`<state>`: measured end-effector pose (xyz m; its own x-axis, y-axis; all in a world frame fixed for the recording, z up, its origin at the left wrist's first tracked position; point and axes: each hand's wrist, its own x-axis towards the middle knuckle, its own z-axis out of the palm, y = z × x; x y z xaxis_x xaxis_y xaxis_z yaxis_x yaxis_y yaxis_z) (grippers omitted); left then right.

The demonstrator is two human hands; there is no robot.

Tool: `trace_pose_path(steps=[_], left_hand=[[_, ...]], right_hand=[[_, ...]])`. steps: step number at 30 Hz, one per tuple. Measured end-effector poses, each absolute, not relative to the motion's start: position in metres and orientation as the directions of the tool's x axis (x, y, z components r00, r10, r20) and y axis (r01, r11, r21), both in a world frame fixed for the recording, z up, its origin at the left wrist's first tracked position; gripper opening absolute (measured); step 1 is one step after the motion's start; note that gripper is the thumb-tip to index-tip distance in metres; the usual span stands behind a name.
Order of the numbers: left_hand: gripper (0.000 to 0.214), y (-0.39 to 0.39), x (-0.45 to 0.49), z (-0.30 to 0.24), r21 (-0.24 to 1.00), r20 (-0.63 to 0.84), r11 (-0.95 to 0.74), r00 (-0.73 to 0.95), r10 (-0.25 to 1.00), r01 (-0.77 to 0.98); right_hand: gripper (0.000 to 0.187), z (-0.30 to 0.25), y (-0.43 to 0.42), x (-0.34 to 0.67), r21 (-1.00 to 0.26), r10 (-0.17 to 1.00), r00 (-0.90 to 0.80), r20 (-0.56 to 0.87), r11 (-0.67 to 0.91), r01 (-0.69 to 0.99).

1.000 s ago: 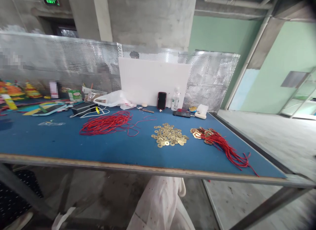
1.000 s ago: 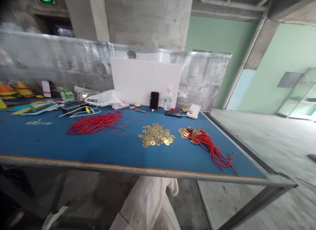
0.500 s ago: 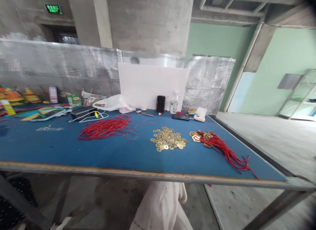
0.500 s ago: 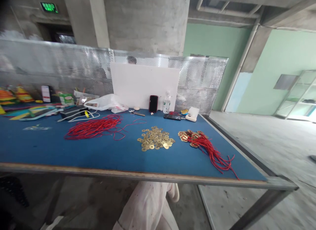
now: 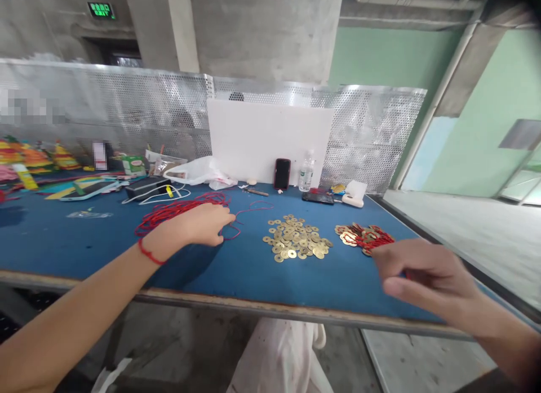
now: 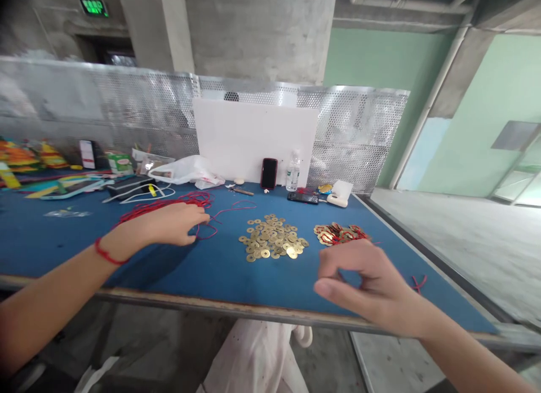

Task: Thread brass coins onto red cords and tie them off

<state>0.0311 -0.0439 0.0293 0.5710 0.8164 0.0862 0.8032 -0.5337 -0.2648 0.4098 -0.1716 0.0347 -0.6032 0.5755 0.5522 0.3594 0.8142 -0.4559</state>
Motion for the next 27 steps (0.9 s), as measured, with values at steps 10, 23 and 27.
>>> trace_pose_path(steps=[10, 23, 27], left_hand=[[0.030, 0.001, 0.033, 0.005, 0.115, 0.038, -0.633, 0.634, 0.773, 0.765], [0.011, 0.006, 0.126, 0.005, 0.397, 0.518, -0.812, 0.627, 0.582, 0.427], [0.017, 0.000, 0.136, -0.008, 0.448, 0.571, -0.800, 0.560, 0.600, 0.400]], right_hand=[[0.028, 0.002, -0.129, 0.350, 0.082, 0.302, -0.933, 0.197, 0.943, 0.322], [0.053, -0.015, -0.013, 0.304, -0.755, 0.804, -0.510, 0.305, 0.531, 0.386], [0.026, -0.029, -0.006, 0.311, -0.920, 0.793, -0.592, 0.144, 0.328, 0.216]])
